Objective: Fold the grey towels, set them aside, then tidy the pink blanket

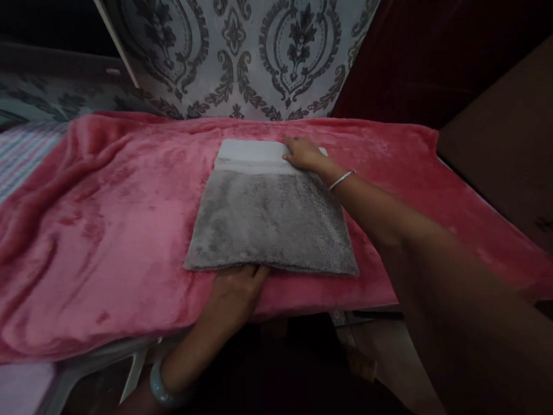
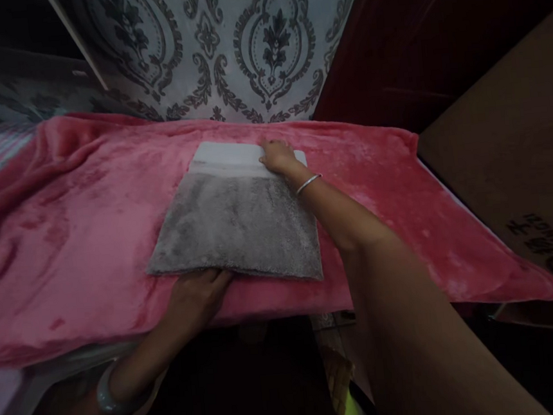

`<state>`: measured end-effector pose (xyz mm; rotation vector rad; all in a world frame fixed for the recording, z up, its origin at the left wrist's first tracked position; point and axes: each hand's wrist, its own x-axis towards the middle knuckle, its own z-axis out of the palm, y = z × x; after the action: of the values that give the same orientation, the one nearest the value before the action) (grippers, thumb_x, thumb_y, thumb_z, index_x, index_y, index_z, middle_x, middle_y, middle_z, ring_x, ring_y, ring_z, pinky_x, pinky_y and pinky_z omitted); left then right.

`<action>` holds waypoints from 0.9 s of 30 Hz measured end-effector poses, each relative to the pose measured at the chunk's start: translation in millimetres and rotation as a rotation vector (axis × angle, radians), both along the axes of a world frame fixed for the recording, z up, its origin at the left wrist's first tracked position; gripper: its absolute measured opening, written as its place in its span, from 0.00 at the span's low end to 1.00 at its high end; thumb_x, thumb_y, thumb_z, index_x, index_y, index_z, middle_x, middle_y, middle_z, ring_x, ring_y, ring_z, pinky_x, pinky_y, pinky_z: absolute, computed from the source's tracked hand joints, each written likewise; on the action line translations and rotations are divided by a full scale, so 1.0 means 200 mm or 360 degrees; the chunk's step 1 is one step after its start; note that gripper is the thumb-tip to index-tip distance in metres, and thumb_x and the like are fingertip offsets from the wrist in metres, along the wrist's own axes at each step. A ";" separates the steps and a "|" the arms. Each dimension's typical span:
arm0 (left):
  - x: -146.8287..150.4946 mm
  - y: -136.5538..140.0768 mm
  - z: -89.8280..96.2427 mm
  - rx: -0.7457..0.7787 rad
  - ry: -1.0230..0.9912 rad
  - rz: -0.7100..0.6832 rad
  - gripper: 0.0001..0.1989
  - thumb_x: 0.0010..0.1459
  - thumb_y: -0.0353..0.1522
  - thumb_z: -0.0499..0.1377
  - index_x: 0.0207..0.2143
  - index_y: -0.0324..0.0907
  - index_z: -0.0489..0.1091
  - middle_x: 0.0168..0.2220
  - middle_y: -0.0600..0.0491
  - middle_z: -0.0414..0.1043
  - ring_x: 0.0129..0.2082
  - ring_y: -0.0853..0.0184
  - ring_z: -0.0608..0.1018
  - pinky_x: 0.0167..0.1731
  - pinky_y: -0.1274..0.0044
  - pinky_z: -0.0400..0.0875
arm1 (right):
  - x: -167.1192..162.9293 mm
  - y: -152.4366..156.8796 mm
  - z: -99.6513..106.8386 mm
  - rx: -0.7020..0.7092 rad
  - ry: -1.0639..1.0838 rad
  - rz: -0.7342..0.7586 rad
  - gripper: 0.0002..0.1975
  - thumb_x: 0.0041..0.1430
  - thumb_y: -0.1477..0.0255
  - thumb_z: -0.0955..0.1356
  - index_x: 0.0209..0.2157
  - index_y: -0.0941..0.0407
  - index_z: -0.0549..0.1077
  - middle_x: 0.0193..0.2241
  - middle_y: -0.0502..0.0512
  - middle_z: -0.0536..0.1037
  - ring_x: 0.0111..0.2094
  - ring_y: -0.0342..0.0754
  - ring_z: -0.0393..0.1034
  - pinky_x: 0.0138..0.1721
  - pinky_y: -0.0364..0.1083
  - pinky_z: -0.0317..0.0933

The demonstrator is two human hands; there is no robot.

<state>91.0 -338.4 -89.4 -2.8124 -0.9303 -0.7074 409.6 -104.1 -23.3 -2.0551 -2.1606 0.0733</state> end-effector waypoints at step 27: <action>0.48 -0.09 0.26 -0.3464 -0.1555 -0.0093 0.38 0.71 0.48 0.35 0.12 0.42 0.56 0.13 0.57 0.47 0.12 0.76 0.49 0.17 0.79 0.46 | -0.21 -1.45 0.15 -0.0036 0.1569 -0.0305 0.22 0.54 0.46 0.66 0.19 0.48 0.70 0.16 0.51 0.70 0.17 0.51 0.64 0.23 0.52 0.61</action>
<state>186.7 -356.3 -37.4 -3.4302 -3.5080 -2.0497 367.5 -394.4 6.1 -1.6595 -1.3427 0.8741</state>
